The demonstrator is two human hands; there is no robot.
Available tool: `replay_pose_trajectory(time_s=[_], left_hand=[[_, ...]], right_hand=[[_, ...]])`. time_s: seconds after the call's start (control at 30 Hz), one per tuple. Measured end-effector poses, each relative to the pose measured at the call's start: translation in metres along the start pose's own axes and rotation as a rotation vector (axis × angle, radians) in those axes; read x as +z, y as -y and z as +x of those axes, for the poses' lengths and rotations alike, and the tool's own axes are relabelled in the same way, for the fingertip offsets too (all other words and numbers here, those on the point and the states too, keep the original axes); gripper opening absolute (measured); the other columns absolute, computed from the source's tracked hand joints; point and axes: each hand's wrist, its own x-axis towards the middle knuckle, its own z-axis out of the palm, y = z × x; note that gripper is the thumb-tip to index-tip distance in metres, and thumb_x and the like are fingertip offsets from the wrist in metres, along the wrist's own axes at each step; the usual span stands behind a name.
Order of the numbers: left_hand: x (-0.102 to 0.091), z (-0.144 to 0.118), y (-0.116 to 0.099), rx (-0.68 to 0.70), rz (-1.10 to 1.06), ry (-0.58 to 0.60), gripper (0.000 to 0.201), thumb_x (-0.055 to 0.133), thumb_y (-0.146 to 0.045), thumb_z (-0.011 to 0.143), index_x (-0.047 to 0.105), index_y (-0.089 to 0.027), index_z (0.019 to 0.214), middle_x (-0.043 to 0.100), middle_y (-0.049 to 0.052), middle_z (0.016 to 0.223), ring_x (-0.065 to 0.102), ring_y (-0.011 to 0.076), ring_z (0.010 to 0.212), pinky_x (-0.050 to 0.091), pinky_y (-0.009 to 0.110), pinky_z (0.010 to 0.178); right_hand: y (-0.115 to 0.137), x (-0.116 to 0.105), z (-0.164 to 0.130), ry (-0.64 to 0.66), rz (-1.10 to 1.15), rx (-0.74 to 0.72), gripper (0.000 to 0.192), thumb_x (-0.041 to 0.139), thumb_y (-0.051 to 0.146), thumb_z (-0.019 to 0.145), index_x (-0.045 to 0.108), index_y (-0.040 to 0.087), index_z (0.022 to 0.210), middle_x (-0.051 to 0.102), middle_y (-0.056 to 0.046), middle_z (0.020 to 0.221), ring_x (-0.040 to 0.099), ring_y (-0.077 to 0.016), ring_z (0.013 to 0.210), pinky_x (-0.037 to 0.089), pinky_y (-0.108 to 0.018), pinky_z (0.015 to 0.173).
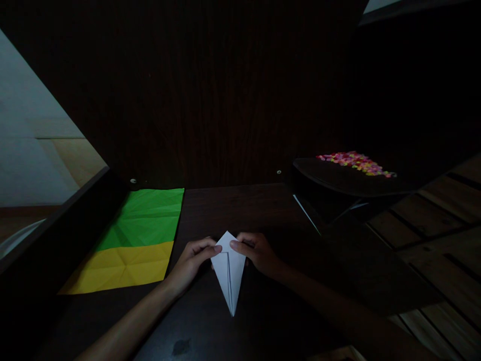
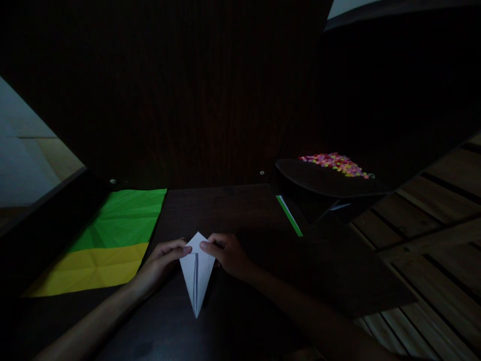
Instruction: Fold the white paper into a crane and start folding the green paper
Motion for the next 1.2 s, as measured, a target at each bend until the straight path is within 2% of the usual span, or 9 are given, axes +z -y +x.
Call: replay_pose_trajectory(time_s=[0.13,0.3,0.47,0.67,0.9,1.03,1.2], left_hand=[[-0.003,0.000,0.004,0.038,-0.032,0.058,0.016,0.064,-0.025,0.078,0.067,-0.015,0.066,0.052,0.000,0.070,0.049,0.0145,0.067,0.037,0.025,0.065],[-0.006,0.000,0.001,0.089,0.036,0.073,0.009,0.061,-0.017,0.070,0.069,-0.016,0.067,0.057,0.003,0.083,0.053,0.0197,0.083,0.038,0.027,0.074],[-0.006,0.000,-0.007,0.133,0.166,0.051,0.013,0.062,-0.021,0.072,0.066,-0.017,0.061,0.059,0.003,0.084,0.054,0.0201,0.084,0.038,0.027,0.076],[-0.002,-0.002,-0.008,0.112,0.292,-0.051,0.019,0.060,-0.032,0.081,0.069,-0.017,0.073,0.061,0.001,0.072,0.055,0.0184,0.072,0.039,0.026,0.068],[-0.002,-0.001,-0.005,0.117,0.260,-0.132,0.025,0.064,-0.040,0.082,0.073,-0.017,0.082,0.069,0.002,0.075,0.059,0.0179,0.070,0.043,0.024,0.063],[-0.004,-0.002,-0.002,0.105,0.233,-0.191,0.027,0.067,-0.040,0.080,0.077,-0.016,0.087,0.075,0.005,0.081,0.064,0.0205,0.071,0.047,0.025,0.062],[-0.005,-0.002,-0.003,0.102,0.209,-0.258,0.029,0.068,-0.039,0.079,0.078,-0.016,0.091,0.077,0.005,0.082,0.067,0.0220,0.072,0.050,0.026,0.062]], right_hand=[[0.001,-0.002,0.001,-0.025,-0.027,-0.079,0.032,0.060,0.040,0.081,0.056,0.017,0.058,0.047,0.004,0.056,0.044,-0.0105,0.055,0.033,-0.023,0.053],[0.001,-0.004,0.002,-0.031,-0.008,-0.131,0.032,0.061,0.038,0.081,0.055,0.017,0.057,0.046,0.003,0.059,0.042,-0.0113,0.058,0.032,-0.024,0.057],[0.003,-0.006,0.003,-0.058,0.005,-0.162,0.033,0.062,0.037,0.081,0.055,0.017,0.056,0.046,0.002,0.062,0.044,-0.0122,0.061,0.034,-0.025,0.059],[0.001,-0.009,0.004,-0.080,0.049,-0.131,0.031,0.062,0.035,0.080,0.058,0.017,0.055,0.047,0.001,0.065,0.045,-0.0113,0.059,0.033,-0.024,0.052],[-0.002,-0.014,0.007,-0.083,0.081,-0.106,0.027,0.065,0.034,0.075,0.058,0.017,0.056,0.048,0.002,0.070,0.043,-0.0082,0.050,0.030,-0.022,0.043],[-0.003,-0.017,0.007,-0.086,0.057,-0.132,0.026,0.067,0.033,0.073,0.057,0.017,0.055,0.050,0.001,0.072,0.045,-0.0087,0.052,0.031,-0.023,0.046],[-0.002,-0.021,0.008,-0.129,0.009,-0.187,0.021,0.068,0.029,0.071,0.060,0.017,0.055,0.052,-0.001,0.074,0.050,-0.0140,0.065,0.036,-0.026,0.057]])
